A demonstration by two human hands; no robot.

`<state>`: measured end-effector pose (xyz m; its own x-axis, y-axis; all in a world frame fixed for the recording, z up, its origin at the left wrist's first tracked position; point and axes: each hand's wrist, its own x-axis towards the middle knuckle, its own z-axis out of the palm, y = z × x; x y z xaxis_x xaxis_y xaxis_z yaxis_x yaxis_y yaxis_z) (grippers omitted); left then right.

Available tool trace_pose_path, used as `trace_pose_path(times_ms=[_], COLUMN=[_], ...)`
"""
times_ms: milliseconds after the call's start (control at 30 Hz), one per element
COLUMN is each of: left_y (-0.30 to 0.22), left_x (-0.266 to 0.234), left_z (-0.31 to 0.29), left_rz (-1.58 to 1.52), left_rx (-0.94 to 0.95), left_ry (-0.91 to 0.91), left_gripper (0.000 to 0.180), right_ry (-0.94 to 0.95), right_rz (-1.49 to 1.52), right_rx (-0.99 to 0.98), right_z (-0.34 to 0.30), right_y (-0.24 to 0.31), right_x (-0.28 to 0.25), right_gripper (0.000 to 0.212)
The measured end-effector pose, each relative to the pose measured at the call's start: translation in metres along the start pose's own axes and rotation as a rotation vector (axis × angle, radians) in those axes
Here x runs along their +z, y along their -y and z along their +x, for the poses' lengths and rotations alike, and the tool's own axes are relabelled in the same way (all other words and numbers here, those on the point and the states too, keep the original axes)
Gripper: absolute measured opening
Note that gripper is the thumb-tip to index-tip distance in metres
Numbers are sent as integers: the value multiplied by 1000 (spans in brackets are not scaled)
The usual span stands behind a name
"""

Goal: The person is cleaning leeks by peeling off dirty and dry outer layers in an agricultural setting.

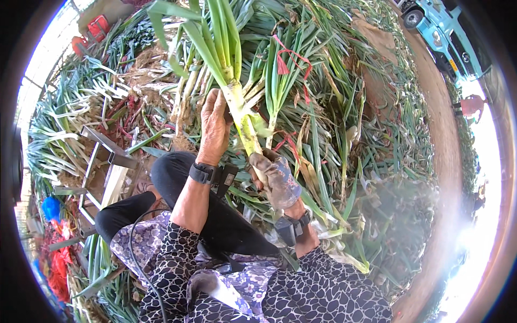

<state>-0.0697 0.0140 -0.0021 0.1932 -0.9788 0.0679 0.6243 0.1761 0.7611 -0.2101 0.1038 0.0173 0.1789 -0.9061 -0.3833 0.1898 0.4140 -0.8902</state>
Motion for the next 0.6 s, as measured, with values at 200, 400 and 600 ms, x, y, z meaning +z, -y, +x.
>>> trace_pose_path(times_ms=[200,400,600], left_y=[29,6,3], left_x=[-1,-27,-11], left_z=[2,20,10], left_rz=[644,399,737], left_rx=[174,-87,239], left_ry=[742,-32,-15], left_gripper=[22,38,35], right_ry=[-84,-197,-345], right_rz=[-13,-332,-622], right_rx=[25,-101,-346], right_z=[-16,4,12], right_y=[27,8,-14], right_x=[-5,-5,-4], right_gripper=[33,25,25])
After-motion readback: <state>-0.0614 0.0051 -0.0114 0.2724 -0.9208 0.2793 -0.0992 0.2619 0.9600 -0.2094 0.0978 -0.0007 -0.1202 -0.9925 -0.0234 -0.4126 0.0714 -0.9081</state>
